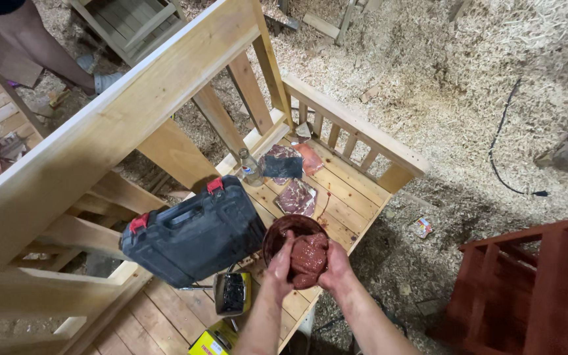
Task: The person applies reddish-brown stain to a wooden slatted tray using a cloth. They repeatedly dip the cloth into a container of stain and wipe the surface and edges of the tray, gradually covering more area.
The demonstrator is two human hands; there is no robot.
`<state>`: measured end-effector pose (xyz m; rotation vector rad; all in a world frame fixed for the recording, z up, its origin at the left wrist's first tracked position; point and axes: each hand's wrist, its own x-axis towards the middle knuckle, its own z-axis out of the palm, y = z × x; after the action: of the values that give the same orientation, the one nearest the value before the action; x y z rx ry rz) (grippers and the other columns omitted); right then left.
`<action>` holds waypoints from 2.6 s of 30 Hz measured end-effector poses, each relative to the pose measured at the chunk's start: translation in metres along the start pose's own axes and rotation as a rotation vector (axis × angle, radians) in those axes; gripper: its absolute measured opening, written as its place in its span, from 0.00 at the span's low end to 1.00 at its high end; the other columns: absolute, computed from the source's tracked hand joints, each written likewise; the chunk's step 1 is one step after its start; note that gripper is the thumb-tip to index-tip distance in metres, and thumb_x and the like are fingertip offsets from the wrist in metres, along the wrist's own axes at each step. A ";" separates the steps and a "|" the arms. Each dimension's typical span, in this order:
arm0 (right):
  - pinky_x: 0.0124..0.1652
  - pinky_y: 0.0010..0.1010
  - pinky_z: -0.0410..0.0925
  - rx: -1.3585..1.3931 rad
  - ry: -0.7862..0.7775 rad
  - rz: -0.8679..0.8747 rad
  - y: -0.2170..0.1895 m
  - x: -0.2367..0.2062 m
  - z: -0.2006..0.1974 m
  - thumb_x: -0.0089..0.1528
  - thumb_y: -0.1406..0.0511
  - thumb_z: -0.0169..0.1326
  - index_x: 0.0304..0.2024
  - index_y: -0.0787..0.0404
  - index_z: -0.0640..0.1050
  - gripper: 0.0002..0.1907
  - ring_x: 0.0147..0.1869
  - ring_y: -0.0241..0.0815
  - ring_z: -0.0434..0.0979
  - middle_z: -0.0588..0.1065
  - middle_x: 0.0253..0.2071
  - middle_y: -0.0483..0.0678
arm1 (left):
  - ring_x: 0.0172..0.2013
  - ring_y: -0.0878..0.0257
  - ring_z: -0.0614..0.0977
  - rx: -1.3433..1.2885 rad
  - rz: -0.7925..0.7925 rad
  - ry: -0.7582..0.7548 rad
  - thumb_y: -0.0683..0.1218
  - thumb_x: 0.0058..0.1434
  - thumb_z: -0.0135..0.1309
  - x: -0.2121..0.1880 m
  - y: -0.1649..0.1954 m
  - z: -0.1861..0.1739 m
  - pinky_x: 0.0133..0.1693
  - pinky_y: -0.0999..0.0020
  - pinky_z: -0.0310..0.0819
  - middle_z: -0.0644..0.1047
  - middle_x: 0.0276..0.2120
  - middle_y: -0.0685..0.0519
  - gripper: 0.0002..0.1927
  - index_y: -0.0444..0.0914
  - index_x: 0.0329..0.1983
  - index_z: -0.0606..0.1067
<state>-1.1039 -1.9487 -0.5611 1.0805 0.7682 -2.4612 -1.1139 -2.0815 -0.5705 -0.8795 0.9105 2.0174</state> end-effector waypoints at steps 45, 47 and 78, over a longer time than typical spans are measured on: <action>0.50 0.39 0.74 0.068 0.148 -0.075 0.029 0.093 0.022 0.67 0.60 0.50 0.48 0.63 0.79 0.15 0.48 0.45 0.81 0.81 0.45 0.50 | 0.42 0.62 0.84 0.105 0.484 0.119 0.44 0.50 0.71 0.097 0.025 -0.018 0.46 0.67 0.81 0.84 0.44 0.51 0.25 0.31 0.51 0.80; 0.48 0.38 0.72 0.018 0.320 -0.138 0.029 0.089 0.028 0.68 0.55 0.53 0.51 0.65 0.79 0.20 0.47 0.44 0.79 0.80 0.45 0.49 | 0.46 0.63 0.83 0.150 0.383 0.190 0.48 0.54 0.69 0.101 0.029 -0.017 0.48 0.67 0.78 0.83 0.48 0.54 0.26 0.35 0.54 0.79; 0.39 0.37 0.74 -1.233 0.306 -0.705 0.015 0.128 -0.010 0.50 0.62 0.65 0.31 0.62 0.81 0.12 0.35 0.50 0.83 0.81 0.31 0.54 | 0.46 0.51 0.83 0.187 -0.240 0.047 0.54 0.66 0.51 0.141 0.037 -0.028 0.50 0.50 0.80 0.82 0.48 0.47 0.19 0.40 0.55 0.78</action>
<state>-1.1739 -1.9667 -0.6680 0.6853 2.5904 -1.5387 -1.2060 -2.0740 -0.6862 -0.8892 0.9544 1.6846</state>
